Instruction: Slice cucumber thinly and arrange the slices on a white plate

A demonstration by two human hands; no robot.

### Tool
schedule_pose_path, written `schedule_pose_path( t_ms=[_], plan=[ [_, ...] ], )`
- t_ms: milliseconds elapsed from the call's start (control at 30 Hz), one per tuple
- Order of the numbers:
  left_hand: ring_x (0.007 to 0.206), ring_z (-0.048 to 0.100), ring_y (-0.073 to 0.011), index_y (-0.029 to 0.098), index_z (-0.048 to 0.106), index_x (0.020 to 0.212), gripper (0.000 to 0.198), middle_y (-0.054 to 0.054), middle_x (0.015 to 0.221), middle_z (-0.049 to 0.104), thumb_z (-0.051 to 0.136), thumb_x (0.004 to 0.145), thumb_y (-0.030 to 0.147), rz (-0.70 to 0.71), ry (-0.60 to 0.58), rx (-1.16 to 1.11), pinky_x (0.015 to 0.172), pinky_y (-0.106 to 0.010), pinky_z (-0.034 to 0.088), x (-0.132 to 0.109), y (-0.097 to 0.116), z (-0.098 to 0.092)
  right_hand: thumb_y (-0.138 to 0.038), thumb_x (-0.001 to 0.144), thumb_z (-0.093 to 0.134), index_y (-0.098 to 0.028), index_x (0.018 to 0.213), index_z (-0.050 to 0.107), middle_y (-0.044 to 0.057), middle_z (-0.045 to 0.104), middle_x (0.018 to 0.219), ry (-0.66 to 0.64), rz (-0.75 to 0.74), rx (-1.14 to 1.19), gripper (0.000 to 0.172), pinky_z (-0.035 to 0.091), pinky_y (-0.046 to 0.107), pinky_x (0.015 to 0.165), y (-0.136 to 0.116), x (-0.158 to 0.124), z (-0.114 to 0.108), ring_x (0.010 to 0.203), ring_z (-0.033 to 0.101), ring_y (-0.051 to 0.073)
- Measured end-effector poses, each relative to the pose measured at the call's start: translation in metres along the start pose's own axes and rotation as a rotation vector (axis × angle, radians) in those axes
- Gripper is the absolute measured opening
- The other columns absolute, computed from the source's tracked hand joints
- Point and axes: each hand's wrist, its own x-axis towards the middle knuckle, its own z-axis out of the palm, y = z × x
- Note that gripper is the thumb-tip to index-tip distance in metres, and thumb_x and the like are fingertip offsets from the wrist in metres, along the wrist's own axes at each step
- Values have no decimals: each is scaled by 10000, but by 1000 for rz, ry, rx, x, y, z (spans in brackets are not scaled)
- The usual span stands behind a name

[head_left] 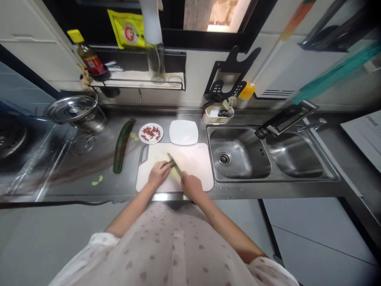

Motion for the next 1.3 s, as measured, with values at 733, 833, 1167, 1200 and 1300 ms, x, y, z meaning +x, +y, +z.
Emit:
schedule_pose_path(
  t_ms=[733,833,1167,1200,1300],
  plan=[
    [980,560,-193,231,631,1145,274,-73,1060,627,478,920,256,97,99,22,867,-350,485,1,-3,3,-175,923,351,-162,1132,512,109,681,898,-53,-50,-17,264,391,281,654,7,-5,-5,862,644,228],
    [965,562,-192,232,628,1148,274,-74,1053,627,475,922,252,106,96,21,851,-350,487,2,-3,2,-171,922,352,-161,1142,512,113,682,911,-39,-52,-18,272,406,282,676,5,0,-4,878,644,225],
    [937,559,-188,210,635,1129,262,-78,1034,631,479,925,260,94,85,48,837,-339,483,3,-2,1,-157,925,337,-162,1156,510,124,678,952,-10,-61,-29,289,443,292,731,-2,15,-2,928,640,222],
    [936,558,-188,208,636,1128,262,-78,1033,632,478,926,261,94,85,51,838,-341,483,3,-2,0,-151,924,332,-161,1151,512,125,678,951,2,-66,-31,290,447,293,733,-3,16,0,929,641,222],
    [932,559,-189,212,636,1128,262,-79,1031,634,474,928,262,100,89,51,841,-348,483,3,-2,0,-119,915,312,-156,1139,520,130,677,950,35,-77,-33,307,458,298,739,-6,24,4,935,642,222]
  ],
)
